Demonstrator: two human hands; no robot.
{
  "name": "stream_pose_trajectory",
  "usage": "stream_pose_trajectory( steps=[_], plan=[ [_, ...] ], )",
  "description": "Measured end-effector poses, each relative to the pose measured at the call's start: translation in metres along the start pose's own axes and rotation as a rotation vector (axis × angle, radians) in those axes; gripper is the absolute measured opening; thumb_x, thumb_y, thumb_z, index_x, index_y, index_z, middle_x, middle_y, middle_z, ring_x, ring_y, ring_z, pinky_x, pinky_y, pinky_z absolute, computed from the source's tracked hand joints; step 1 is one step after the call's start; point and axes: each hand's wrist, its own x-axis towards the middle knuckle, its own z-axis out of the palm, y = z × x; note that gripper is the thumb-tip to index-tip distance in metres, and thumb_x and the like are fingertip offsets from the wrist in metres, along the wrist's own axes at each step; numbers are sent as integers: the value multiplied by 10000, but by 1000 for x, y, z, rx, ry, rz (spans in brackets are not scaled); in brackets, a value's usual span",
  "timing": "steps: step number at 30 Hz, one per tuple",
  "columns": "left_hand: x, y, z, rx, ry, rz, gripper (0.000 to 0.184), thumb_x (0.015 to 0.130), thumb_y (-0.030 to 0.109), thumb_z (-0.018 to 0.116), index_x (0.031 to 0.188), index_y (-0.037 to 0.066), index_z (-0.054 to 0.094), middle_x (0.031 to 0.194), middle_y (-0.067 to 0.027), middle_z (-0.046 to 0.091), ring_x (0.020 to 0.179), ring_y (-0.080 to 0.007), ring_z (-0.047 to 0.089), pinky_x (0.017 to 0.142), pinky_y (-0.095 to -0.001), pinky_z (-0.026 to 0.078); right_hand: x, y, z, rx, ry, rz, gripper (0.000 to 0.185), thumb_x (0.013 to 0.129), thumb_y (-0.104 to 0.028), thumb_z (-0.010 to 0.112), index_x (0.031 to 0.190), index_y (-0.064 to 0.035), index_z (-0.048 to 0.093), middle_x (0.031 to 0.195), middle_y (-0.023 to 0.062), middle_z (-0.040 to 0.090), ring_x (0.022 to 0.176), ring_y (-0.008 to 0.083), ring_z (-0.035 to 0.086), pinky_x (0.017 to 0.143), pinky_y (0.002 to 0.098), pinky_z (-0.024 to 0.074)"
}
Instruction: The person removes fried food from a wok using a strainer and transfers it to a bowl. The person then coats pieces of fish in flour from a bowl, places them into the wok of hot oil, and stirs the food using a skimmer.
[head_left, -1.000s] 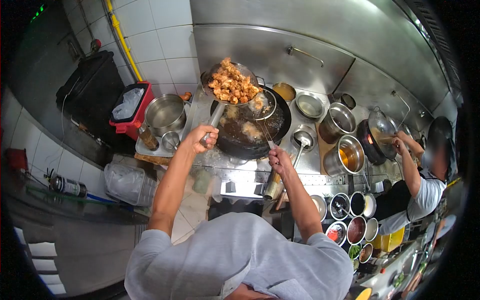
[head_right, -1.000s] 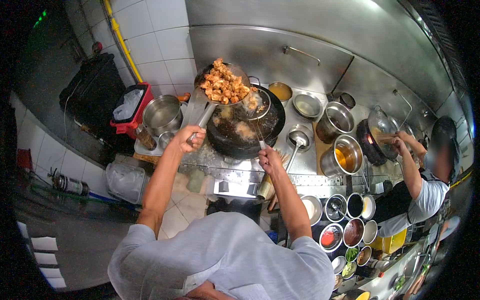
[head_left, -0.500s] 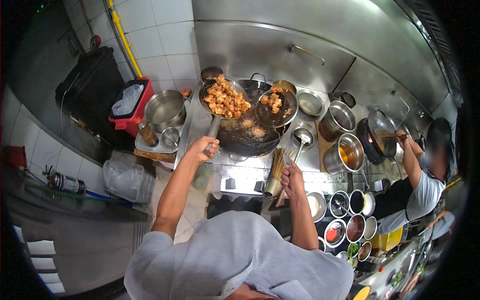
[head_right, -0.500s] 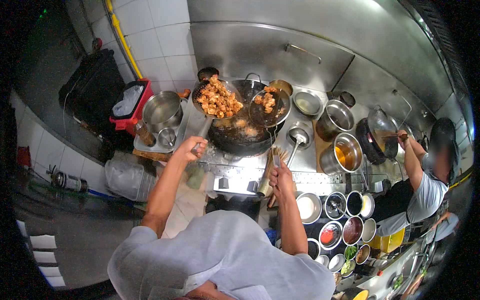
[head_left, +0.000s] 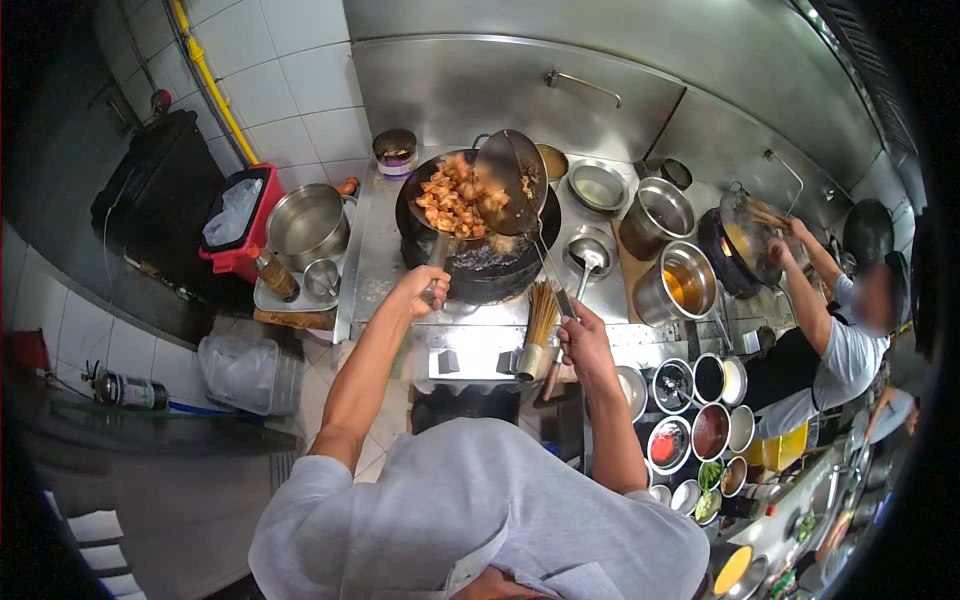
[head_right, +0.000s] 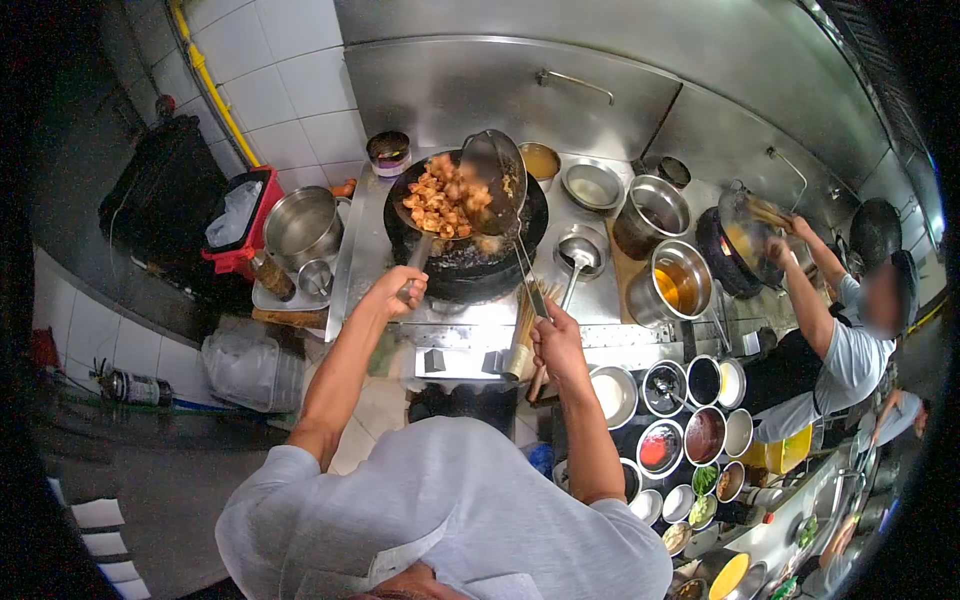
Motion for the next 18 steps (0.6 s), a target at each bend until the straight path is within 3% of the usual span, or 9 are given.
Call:
stream_pose_trajectory(
  steps=[3,6,8,11,15,18],
  plan=[
    [6,1,5,-21,-12,-25,179,885,123,566,747,156,456,613,56,478,474,-46,442,418,-225,349,4,-7,2,-76,17,-12,580,977,-84,483,1525,-60,296,657,-33,455,459,56,350,388,236,307],
    [10,-1,9,-24,-19,-52,187,888,128,560,736,157,455,606,61,470,473,-44,440,425,-229,350,12,-4,0,-224,-10,-70,571,967,-81,499,1507,-6,328,726,-13,544,526,68,422,462,245,373],
    [13,-1,7,-14,-15,-54,191,888,129,557,730,158,455,603,63,466,473,-43,438,432,-232,350,27,13,-4,-347,28,-239,510,959,-76,511,1440,62,414,838,15,616,636,75,484,568,237,415],
    [21,-3,-1,-134,-116,-103,198,890,137,558,725,158,451,603,63,464,477,-41,438,448,-236,347,24,10,4,-436,38,-342,468,957,-64,516,1393,95,458,914,31,626,719,82,494,646,229,419],
    [18,-4,-4,-137,-153,-96,179,885,122,558,747,147,448,616,56,471,481,-45,443,453,-233,340,47,35,-14,-596,75,-551,466,955,-46,516,1395,95,454,861,8,585,686,72,458,617,228,405],
    [17,-4,-8,-173,-168,-87,165,878,103,562,764,139,448,623,53,475,476,-50,444,434,-225,337,44,31,-18,-554,113,-502,462,955,-31,513,1398,86,457,818,-11,548,666,62,428,595,225,388]
  ],
)
